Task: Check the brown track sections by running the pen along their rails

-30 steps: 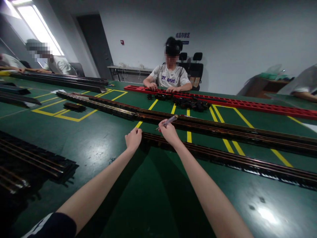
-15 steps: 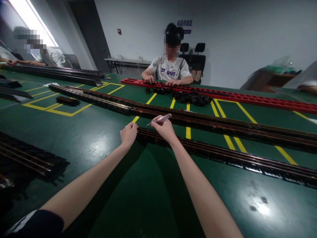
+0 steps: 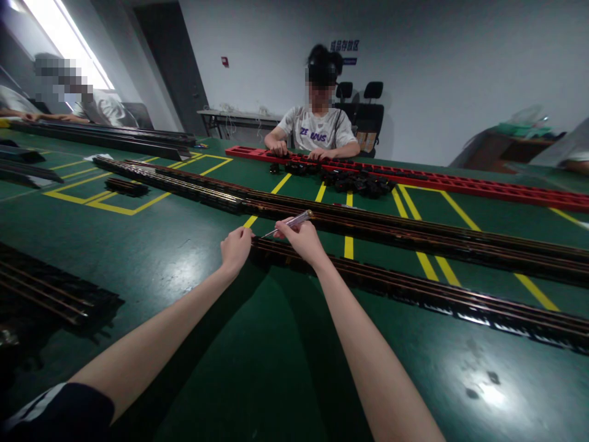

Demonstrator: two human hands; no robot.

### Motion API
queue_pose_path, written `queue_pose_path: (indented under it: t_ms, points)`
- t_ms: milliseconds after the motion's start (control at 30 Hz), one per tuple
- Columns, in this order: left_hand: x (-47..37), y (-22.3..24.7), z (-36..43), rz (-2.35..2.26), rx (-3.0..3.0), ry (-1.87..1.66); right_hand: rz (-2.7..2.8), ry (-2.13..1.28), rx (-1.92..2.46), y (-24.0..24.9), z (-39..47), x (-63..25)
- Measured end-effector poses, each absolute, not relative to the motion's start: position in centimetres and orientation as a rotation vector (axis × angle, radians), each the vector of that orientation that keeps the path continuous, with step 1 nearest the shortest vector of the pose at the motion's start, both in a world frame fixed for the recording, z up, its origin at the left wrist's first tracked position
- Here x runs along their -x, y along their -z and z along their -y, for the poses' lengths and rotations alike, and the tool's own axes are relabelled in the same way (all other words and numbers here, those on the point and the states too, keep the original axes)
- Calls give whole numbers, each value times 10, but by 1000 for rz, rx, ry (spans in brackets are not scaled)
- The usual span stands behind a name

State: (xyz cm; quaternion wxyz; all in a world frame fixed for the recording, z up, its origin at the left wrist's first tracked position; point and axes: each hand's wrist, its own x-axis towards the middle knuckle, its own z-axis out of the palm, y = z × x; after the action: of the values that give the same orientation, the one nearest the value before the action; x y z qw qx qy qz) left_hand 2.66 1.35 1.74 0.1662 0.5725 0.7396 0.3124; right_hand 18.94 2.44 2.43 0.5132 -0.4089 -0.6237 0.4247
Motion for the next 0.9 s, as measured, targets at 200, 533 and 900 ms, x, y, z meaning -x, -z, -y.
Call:
queue_pose_path:
  t_ms: [200, 533, 900]
  points:
    - [-27, -17, -14, -2138, -1650, -853, 1530, -1051, 996, -26, -23, -189]
    - [-29, -17, -14, -2161, -1691, -804, 1516, -1103, 995, -31, -20, -188]
    - [-29, -19, -11, -2125, -1697, -841, 1509, -1082, 990, -27, -23, -190]
